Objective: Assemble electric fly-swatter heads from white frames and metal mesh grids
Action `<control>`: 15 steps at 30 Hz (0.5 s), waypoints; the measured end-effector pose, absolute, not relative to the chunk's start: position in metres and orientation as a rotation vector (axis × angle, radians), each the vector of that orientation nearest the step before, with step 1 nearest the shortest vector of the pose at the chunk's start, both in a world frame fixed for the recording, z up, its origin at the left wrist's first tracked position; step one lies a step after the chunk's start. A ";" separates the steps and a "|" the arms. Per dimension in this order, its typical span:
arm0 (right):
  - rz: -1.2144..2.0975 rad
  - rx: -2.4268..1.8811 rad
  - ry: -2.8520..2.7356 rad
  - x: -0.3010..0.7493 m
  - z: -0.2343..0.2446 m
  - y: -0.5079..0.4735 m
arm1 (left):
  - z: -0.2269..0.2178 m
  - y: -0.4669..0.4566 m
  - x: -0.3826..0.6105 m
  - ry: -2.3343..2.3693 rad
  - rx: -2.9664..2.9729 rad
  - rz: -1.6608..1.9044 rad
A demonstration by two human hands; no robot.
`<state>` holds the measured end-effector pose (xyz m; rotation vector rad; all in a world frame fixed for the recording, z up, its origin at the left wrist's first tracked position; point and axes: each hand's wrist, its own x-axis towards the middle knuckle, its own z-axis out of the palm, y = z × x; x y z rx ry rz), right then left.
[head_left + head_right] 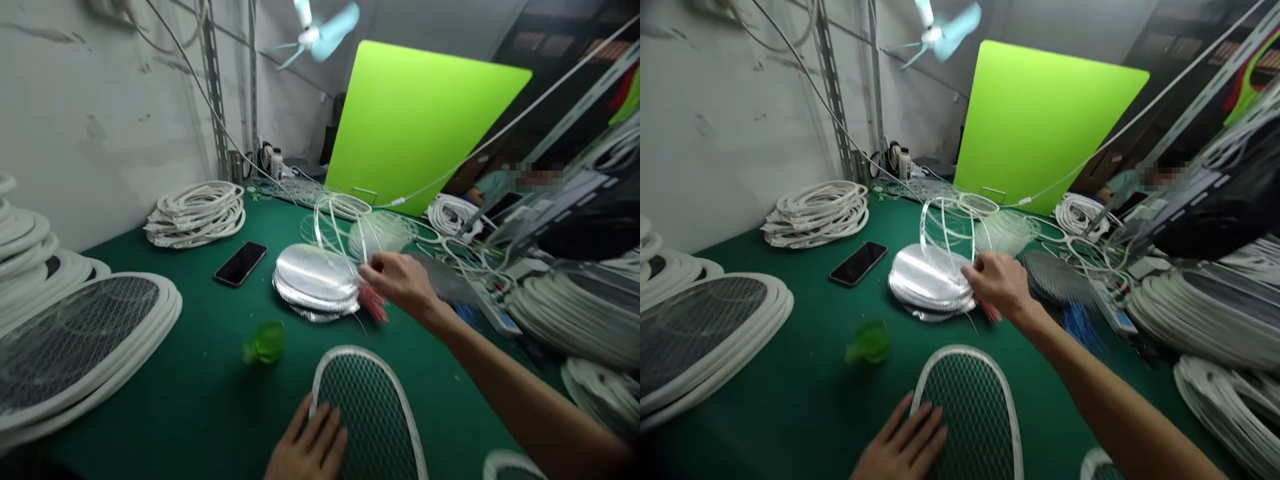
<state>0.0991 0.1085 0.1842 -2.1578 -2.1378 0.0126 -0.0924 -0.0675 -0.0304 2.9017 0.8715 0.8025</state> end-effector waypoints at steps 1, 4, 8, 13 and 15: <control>0.050 -2.150 -2.146 0.106 0.175 0.067 | -0.019 -0.071 -0.091 0.881 2.849 0.797; 0.119 -2.114 -2.114 0.122 0.138 -0.053 | 0.016 -0.074 -0.090 0.977 2.588 0.750; 0.095 -2.154 -2.149 0.132 0.080 -0.153 | 0.057 -0.069 -0.095 1.227 2.086 1.049; -0.257 -2.006 -2.248 0.126 0.044 -0.174 | 0.085 -0.032 -0.068 1.417 2.097 0.836; -0.394 -1.958 -2.244 0.120 0.043 -0.171 | 0.084 -0.009 -0.049 1.473 2.215 0.690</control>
